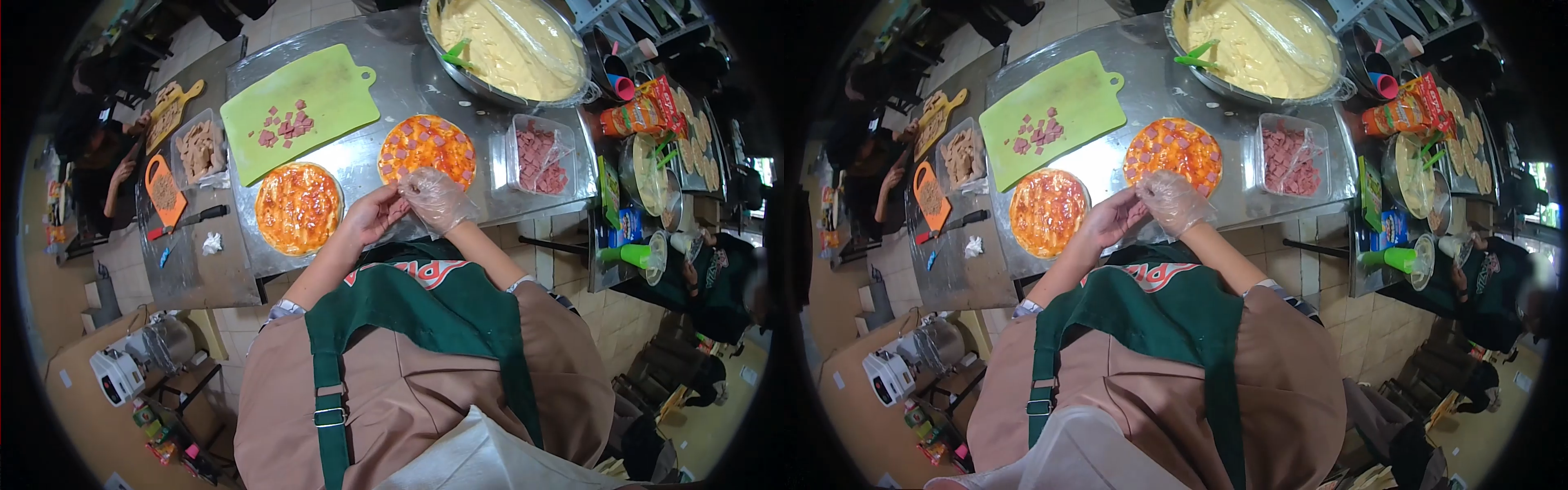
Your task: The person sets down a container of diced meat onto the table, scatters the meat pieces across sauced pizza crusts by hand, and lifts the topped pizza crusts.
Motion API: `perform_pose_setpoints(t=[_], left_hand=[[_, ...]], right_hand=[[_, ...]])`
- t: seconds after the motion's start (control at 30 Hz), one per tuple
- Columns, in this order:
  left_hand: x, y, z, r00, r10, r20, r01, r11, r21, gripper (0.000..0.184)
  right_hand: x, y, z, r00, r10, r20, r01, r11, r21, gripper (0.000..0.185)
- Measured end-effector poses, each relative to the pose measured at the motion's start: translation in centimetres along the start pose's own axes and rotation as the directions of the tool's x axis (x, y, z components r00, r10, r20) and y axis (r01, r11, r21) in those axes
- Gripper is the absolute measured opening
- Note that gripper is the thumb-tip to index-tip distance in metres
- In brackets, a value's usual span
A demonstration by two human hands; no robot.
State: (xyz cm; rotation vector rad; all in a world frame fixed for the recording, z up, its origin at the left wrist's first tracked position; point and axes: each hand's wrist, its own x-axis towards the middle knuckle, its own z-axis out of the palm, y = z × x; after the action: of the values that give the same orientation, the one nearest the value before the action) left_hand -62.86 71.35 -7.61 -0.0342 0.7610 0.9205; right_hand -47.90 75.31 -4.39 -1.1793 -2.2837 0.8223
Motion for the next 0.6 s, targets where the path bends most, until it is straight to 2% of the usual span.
perform_pose_setpoints(t=[0.03,0.07,0.13,0.27,0.37,0.43,0.6], left_hand=[[0.1,-0.3,0.0,0.998,-0.011,-0.062,0.011,1.000,-0.002,0.020],[0.1,-0.4,0.1,0.998,-0.018,-0.059,0.018,1.000,0.000,0.020],[0.2,-0.5,0.2,0.998,-0.047,-0.045,0.049,0.997,0.059,0.017],[0.5,-0.5,0.2,0.984,-0.142,-0.105,0.144,0.990,0.008,0.018],[0.4,-0.4,0.4,0.979,-0.165,-0.118,0.159,0.986,-0.057,0.019],[0.3,-0.2,0.7,0.977,-0.184,-0.107,0.181,0.983,-0.044,0.019],[0.9,-0.5,0.0,0.967,-0.235,-0.102,0.235,0.972,-0.016,0.018]], right_hand=[[-0.3,0.1,-0.1,0.998,-0.025,-0.050,0.023,0.999,-0.040,0.014],[-0.5,0.2,-0.1,0.998,-0.019,-0.053,0.016,0.999,-0.042,0.014],[-1.0,0.4,-0.1,0.984,-0.139,-0.116,0.131,0.989,-0.073,0.014],[-2.2,1.4,1.0,0.992,-0.094,-0.085,0.076,0.979,-0.189,0.012],[-2.6,1.6,1.0,0.981,-0.147,-0.123,0.118,0.969,-0.215,0.013],[-2.6,0.7,-0.1,0.956,-0.261,-0.131,0.222,0.941,-0.255,0.016],[-3.4,0.8,-0.6,0.944,-0.308,-0.115,0.261,0.915,-0.307,0.017]])
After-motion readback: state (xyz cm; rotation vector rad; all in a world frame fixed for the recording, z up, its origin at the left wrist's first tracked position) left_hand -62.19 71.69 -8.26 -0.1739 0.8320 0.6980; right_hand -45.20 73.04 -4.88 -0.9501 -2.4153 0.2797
